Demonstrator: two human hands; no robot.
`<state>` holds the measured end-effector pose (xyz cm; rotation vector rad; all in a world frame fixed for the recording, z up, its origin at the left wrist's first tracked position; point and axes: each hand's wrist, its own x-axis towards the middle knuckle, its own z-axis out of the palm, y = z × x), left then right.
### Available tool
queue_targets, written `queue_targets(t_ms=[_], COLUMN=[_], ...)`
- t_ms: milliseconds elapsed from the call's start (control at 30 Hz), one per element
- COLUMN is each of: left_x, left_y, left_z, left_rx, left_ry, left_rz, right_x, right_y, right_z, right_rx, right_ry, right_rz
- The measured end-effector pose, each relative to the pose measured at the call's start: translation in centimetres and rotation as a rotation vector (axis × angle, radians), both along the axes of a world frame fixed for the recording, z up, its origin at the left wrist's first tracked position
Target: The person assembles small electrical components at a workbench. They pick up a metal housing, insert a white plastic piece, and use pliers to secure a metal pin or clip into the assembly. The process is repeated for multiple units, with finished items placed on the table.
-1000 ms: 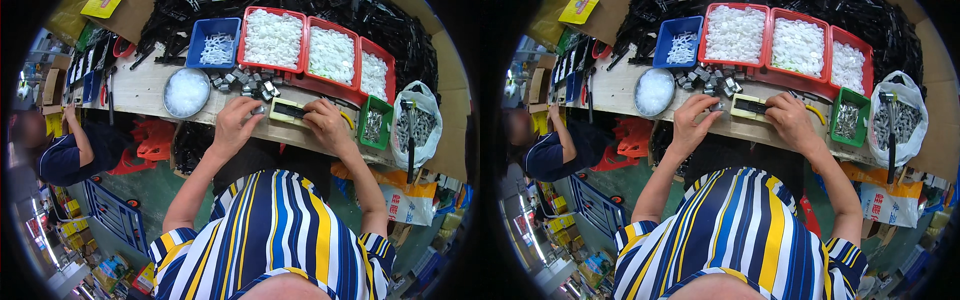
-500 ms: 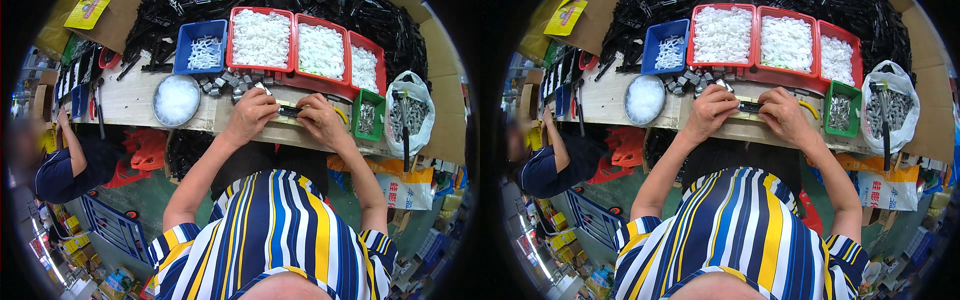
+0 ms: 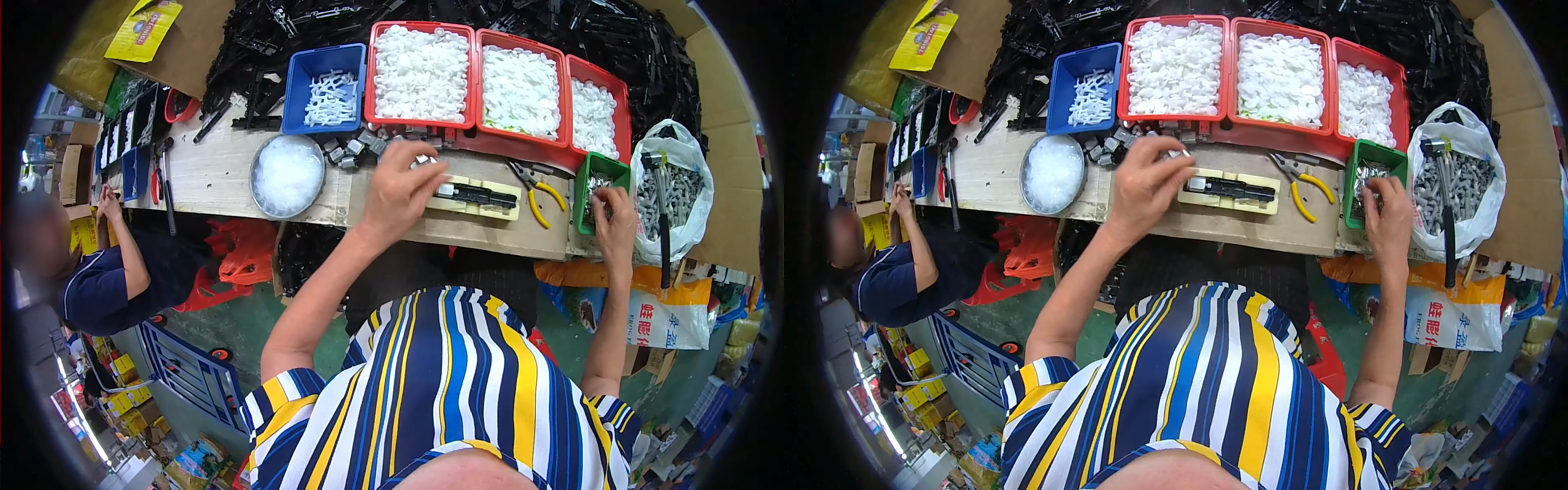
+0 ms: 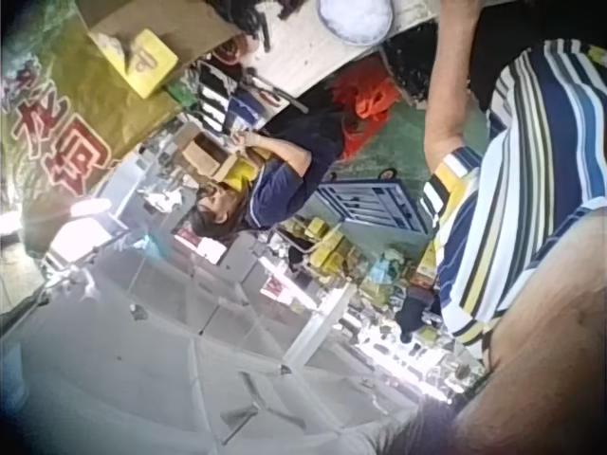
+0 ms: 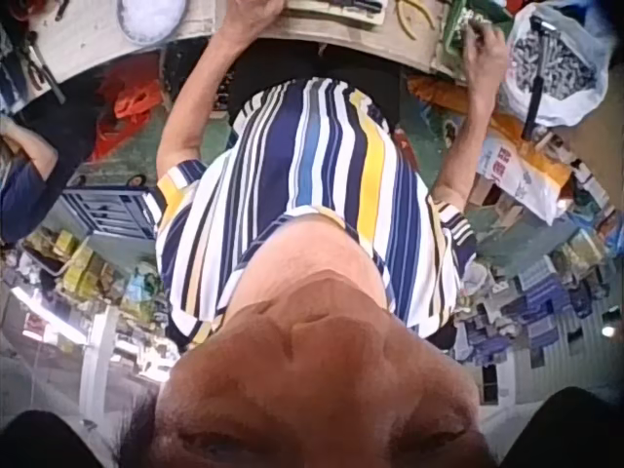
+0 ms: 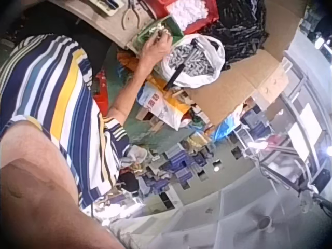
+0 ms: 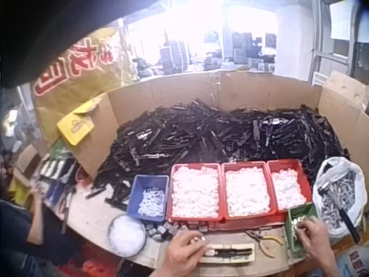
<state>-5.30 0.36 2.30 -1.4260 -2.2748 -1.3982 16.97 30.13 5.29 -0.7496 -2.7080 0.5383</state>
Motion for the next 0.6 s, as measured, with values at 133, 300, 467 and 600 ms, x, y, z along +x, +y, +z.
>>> queue_targets(t_ms=[133, 300, 467, 600], left_x=[-4.0, -8.4, -10.6, -11.2], left_y=[2.5, 5.0, 5.7, 5.7], left_z=[1.5, 1.7, 1.8, 2.2], left_rx=[-0.068, -0.224, -0.323, -0.31], left_ry=[0.099, 0.221, 0.285, 0.25], left_rz=[0.108, 0.054, -0.114, -0.161], right_x=[1.1, 0.7, 0.4, 0.1], right_y=[0.6, 1.3, 0.6, 1.3], right_z=[-1.0, -1.5, -1.3, -1.8], right_rx=[0.061, 0.084, -0.086, -0.003], right_ry=[-0.07, -0.07, 0.013, -0.033], right_rz=[0.066, 0.085, 0.009, 0.016])
